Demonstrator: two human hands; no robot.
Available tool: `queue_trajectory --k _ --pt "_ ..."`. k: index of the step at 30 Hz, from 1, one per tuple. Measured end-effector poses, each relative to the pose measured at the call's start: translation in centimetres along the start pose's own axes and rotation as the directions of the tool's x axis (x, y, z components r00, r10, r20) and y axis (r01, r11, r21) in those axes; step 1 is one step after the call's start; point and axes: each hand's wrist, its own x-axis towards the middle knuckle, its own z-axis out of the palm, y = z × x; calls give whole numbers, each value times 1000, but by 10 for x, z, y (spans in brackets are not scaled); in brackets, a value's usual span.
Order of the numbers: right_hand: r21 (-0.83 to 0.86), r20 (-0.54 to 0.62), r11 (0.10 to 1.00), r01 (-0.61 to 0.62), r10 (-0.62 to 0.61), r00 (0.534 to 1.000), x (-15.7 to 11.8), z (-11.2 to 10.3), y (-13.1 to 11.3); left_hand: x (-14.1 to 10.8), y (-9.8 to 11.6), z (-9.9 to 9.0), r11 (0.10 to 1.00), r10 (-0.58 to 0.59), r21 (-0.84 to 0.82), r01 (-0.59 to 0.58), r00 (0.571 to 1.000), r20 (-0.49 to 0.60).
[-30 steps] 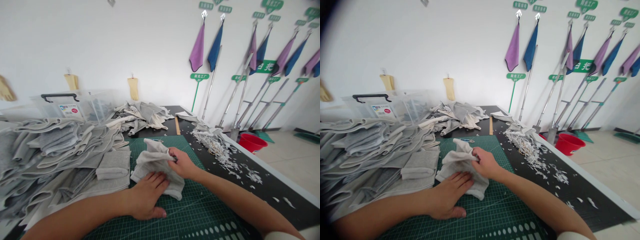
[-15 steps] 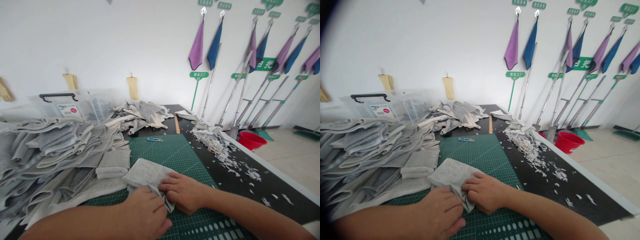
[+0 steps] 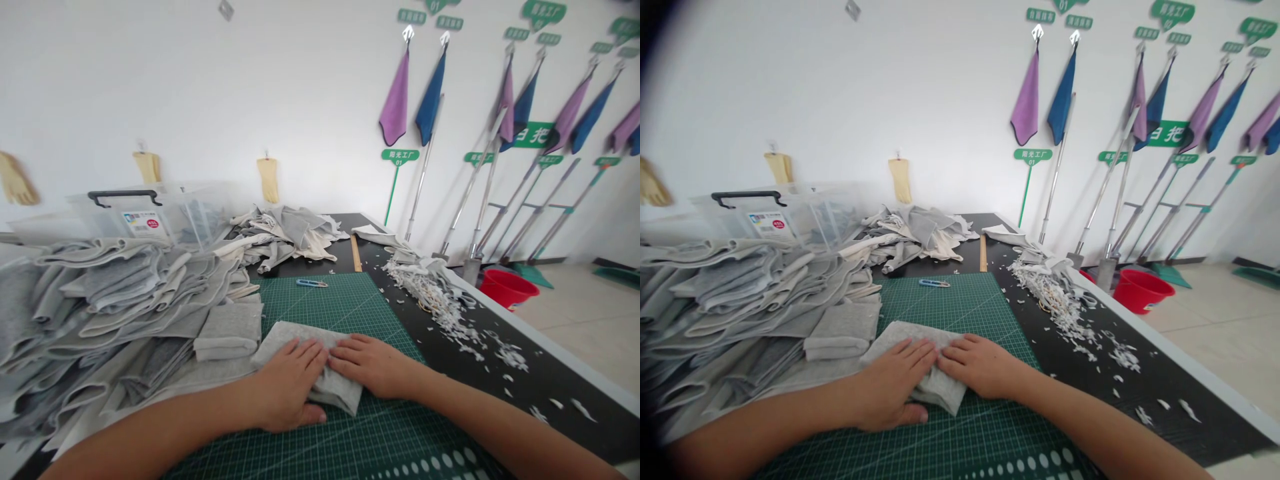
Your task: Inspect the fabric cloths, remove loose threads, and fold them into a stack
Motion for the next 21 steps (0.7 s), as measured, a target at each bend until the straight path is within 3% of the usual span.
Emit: queue_trajectory --k 3,6,9,13,16,21 --pt "-8 -22 994 -113 113 993 -1 1 4 1 1 -4 1000 -8 13 9 999 -45" --pt "152 -130 962 -229 249 960 -3 -4 9 4 1 -8 999 -26 25 31 985 -170" --pt "392 -324 909 -141 280 904 -5 -14 12 4 -2 -15 998 -17 47 33 953 -302" --pt "540 -497 842 5 314 809 -6 -21 12 -2 -7 -27 998 -46 24 61 913 -406" --pt "639 -455 768 -49 429 781 -7 -15 11 -8 -10 -36 990 -142 -70 124 896 -421" --pt "794 -283 567 -220 665 691 -4 0 5 -14 -5 -47 969 -241 -120 214 920 -309"
